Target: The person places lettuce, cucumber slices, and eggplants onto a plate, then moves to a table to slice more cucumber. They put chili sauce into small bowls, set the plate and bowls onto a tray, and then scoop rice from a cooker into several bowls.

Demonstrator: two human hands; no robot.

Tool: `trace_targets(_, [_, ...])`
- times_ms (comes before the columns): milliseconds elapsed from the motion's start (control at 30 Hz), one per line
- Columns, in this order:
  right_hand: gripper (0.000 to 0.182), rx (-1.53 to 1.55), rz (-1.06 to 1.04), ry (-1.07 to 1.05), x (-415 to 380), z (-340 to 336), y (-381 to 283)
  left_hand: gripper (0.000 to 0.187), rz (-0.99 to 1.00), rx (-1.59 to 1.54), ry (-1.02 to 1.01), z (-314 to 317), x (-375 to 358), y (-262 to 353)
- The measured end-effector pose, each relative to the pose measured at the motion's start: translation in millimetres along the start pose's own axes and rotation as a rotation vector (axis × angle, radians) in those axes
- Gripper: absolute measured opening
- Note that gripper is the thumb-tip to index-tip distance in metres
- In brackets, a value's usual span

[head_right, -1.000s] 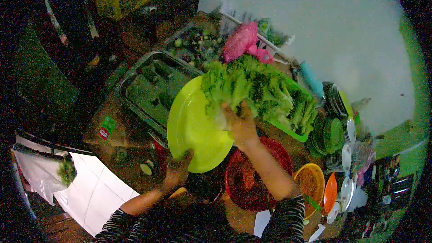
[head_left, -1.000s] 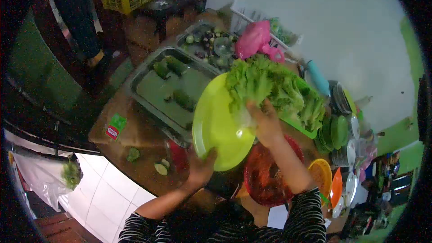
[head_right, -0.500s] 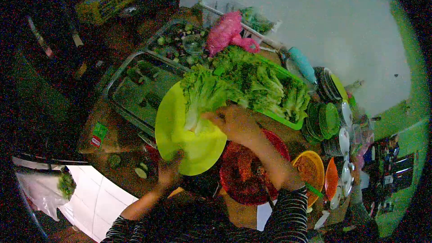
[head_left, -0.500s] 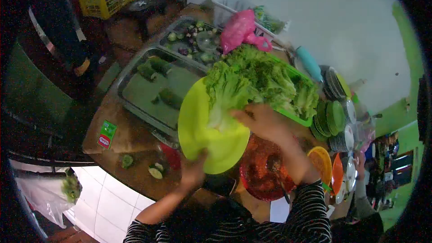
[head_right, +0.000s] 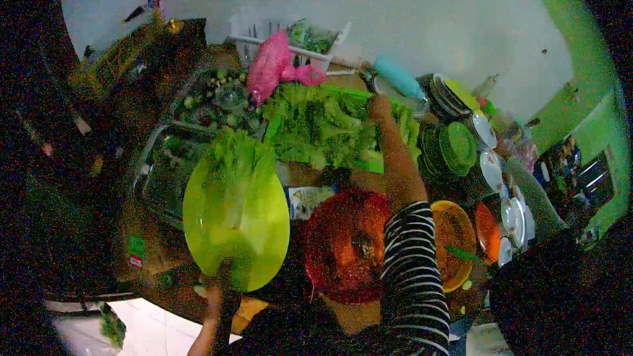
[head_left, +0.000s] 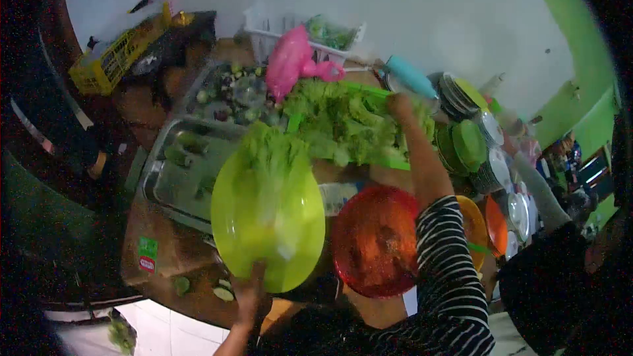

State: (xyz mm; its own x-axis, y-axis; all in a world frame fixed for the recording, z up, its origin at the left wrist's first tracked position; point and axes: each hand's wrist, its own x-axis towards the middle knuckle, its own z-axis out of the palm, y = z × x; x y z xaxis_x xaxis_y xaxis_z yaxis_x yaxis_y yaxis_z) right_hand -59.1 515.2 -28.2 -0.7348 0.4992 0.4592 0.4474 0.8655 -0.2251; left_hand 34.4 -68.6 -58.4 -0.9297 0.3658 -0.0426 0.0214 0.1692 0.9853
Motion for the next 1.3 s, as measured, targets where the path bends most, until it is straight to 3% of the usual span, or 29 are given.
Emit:
trace_targets(67, [0.032, -0.035, 0.108, -0.173, 3, 24, 5, 0.035, 0.021, 0.032, 0.027, -5, 1, 5])
trace_targets(267, [0.031, -0.055, 0.29, -0.433, 17, 58, -3, 0.042, -0.391, -0.469, 0.213, 2, 17, 48])
trace_targets(367, [0.031, -0.012, 0.33, -0.496, 23, 53, -9, 0.042, -0.381, -0.579, 0.172, 4, 17, 59])
trace_targets(600, [0.034, 0.474, 0.564, -0.576, 26, -3, -45, 0.045, -0.447, -0.529, 0.175, 8, 17, 54])
trace_targets(667, [0.036, 0.539, 0.518, -0.436, 29, -14, -46, 0.046, -0.457, -0.499, 0.161, 8, 18, 61])
trace_targets(767, [0.027, 0.377, 0.249, -0.103, 43, -6, -12, 0.046, -0.45, -0.354, 0.12, -1, 13, 36])
trace_targets(867, [0.023, 0.721, 0.166, -0.004, 53, -35, 1, 0.044, -0.345, -0.433, 0.168, 11, 14, 54])
trace_targets(933, [0.025, 0.837, 0.22, 0.007, 42, -80, -28, 0.043, -0.276, -0.482, 0.202, 18, 15, 69])
trace_targets(1067, [0.035, 0.946, 0.286, -0.015, 42, -112, -51, 0.044, -0.468, -0.414, 0.207, 4, 7, 33])
trace_targets(1167, [0.045, 0.744, -0.179, 0.051, 29, -104, -66, 0.045, -0.392, -0.537, 0.015, -2, 9, 22])
trace_targets(1267, [0.049, 0.421, -0.19, -0.591, -17, -119, -116, 0.042, -0.253, -0.397, 0.078, 3, 6, 30])
trace_targets(1300, [0.054, 0.514, -0.132, -0.62, -19, -115, -115, 0.041, -0.255, -0.385, 0.095, 5, 6, 34])
